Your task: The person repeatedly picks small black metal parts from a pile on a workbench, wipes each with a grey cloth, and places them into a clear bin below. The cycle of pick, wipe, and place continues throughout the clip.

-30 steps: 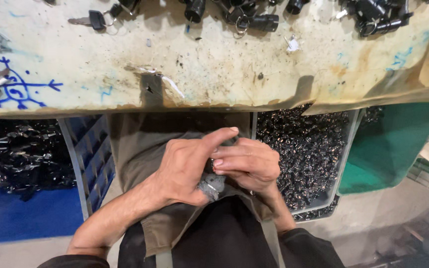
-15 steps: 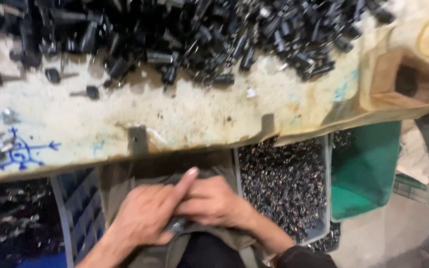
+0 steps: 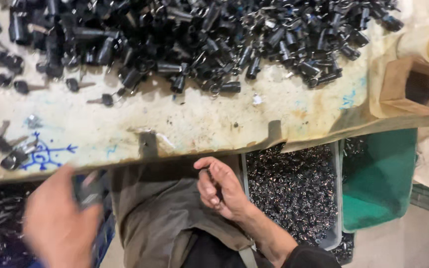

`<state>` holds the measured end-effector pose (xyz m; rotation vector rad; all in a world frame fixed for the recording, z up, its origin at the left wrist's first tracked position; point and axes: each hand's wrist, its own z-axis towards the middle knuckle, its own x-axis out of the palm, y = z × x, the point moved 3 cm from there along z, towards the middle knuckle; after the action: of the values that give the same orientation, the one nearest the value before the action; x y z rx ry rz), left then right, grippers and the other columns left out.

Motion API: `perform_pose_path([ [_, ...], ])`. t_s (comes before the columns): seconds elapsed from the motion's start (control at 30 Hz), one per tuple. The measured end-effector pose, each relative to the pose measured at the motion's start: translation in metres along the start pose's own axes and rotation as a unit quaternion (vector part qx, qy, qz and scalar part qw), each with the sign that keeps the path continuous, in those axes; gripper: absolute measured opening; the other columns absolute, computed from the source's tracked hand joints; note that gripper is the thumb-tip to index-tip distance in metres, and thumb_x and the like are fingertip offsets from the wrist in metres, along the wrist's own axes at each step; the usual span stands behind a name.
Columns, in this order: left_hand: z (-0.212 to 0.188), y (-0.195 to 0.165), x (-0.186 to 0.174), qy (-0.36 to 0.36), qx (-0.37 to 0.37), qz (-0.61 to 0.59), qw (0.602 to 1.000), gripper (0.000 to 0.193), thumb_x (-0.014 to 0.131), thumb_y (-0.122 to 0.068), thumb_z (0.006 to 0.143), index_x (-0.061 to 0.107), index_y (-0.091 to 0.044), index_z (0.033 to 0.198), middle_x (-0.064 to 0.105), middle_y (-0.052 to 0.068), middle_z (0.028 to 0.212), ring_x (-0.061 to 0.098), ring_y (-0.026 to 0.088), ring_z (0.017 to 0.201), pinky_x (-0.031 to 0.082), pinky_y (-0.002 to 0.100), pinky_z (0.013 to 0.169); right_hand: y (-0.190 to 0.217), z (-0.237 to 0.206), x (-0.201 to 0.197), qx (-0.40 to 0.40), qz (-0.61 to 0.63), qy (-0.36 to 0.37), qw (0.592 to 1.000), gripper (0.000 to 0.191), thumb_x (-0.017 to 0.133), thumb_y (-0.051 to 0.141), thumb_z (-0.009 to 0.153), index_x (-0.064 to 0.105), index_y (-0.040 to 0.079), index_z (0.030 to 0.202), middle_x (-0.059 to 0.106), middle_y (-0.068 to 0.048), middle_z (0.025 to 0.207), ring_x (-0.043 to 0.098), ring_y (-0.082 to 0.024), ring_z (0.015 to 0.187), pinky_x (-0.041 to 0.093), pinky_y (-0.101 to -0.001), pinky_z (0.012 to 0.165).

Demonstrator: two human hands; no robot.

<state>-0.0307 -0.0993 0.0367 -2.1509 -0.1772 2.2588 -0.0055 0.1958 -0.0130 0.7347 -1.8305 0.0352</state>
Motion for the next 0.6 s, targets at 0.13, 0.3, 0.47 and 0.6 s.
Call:
perform_pose_path([
  [0.13,0.08,-0.122,0.012,-0.145,0.173,-0.294,0.929,0.048,0.084,-0.036,0.094,0.065,-0.005,0.125,0.071,0.013,0.104,0.068,0.032,0.093,0.055,0.041,0.077,0.001,-0.006,-0.004,0.005,-0.041,-0.113,0.993,0.049,0.059,0.03,0.095,0.055,0.005,0.137,0.054,-0.003,0.085,0.049,-0.011,0.065,0.038,-0.0261,0.048],
  [0.3,0.147,-0.165,0.047,-0.138,0.223,-0.196,0.945,0.036,0.073,-0.008,0.079,0.066,-0.009,0.115,0.061,0.008,0.096,0.064,0.027,0.085,0.053,0.04,0.063,0.007,-0.029,0.0,-0.073,0.001,0.028,0.997,0.043,0.056,0.041,0.113,0.06,0.003,0.134,0.056,-0.005,0.091,0.045,-0.011,0.065,0.037,-0.0239,0.051],
  [0.47,0.136,-0.136,0.05,-0.148,0.216,-0.171,0.95,0.039,0.07,0.002,0.077,0.066,-0.006,0.115,0.06,0.015,0.11,0.063,0.031,0.096,0.055,0.037,0.066,0.001,-0.037,-0.026,-0.1,0.019,-0.049,0.994,0.034,0.061,0.034,0.106,0.06,0.007,0.126,0.064,-0.006,0.104,0.048,-0.011,0.069,0.039,-0.0231,0.053],
  [0.6,0.132,-0.125,0.037,-0.15,0.222,-0.116,0.956,0.029,0.073,0.004,0.083,0.066,-0.004,0.11,0.059,0.014,0.116,0.064,0.03,0.102,0.055,0.035,0.071,-0.004,-0.029,-0.035,-0.062,-0.007,-0.04,0.997,0.03,0.065,0.025,0.102,0.06,0.009,0.127,0.07,-0.013,0.119,0.05,-0.007,0.063,0.039,-0.0203,0.05],
])
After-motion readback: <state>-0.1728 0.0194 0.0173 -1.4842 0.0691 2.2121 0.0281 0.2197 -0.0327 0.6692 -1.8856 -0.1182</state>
